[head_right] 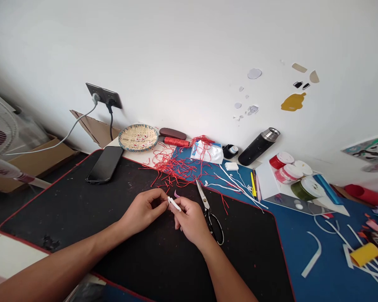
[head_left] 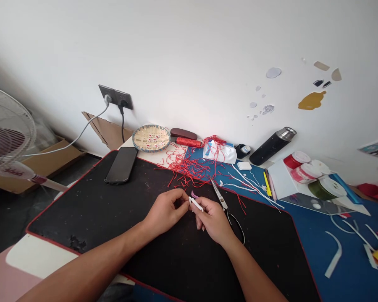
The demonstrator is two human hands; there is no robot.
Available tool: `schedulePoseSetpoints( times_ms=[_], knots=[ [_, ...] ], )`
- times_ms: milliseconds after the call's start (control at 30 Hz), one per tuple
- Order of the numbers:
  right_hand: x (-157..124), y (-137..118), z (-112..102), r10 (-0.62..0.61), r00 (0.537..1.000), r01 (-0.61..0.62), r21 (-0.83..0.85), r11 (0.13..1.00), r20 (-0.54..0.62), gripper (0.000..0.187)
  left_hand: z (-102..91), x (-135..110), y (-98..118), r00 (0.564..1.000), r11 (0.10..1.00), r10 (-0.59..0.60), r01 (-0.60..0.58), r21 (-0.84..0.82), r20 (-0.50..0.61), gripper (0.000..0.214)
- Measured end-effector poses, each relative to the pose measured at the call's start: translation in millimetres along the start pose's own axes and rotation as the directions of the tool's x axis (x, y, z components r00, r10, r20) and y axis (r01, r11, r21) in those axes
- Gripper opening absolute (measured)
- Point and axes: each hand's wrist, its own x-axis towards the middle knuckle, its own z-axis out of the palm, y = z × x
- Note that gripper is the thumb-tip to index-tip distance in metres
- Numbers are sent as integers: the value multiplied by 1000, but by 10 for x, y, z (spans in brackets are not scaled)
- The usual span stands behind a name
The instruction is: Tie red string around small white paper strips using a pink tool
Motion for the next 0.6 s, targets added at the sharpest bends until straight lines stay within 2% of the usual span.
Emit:
schedulePoseSetpoints(
  times_ms=[167,433,500,600],
  knots=[
    [9,38,5,-10,1000,10,18,1000,-12,37,37,-13,-3,999,999,-40,40,-10,-23,15],
    [4,0,13,-2,1000,2,-17,1000,-23,38,43,0,-29,998,998,-62,62,-21,-1,15],
    [4,-2,12,0,1000,0,-19,1000,-18,38,25,16,-39,997,996,-73,75,-54,31,15],
    [3,12,8,4,1000,-4,-8,1000,-4,38,-42,55,-45,983,977,-107,131,-167,148,12]
  ],
)
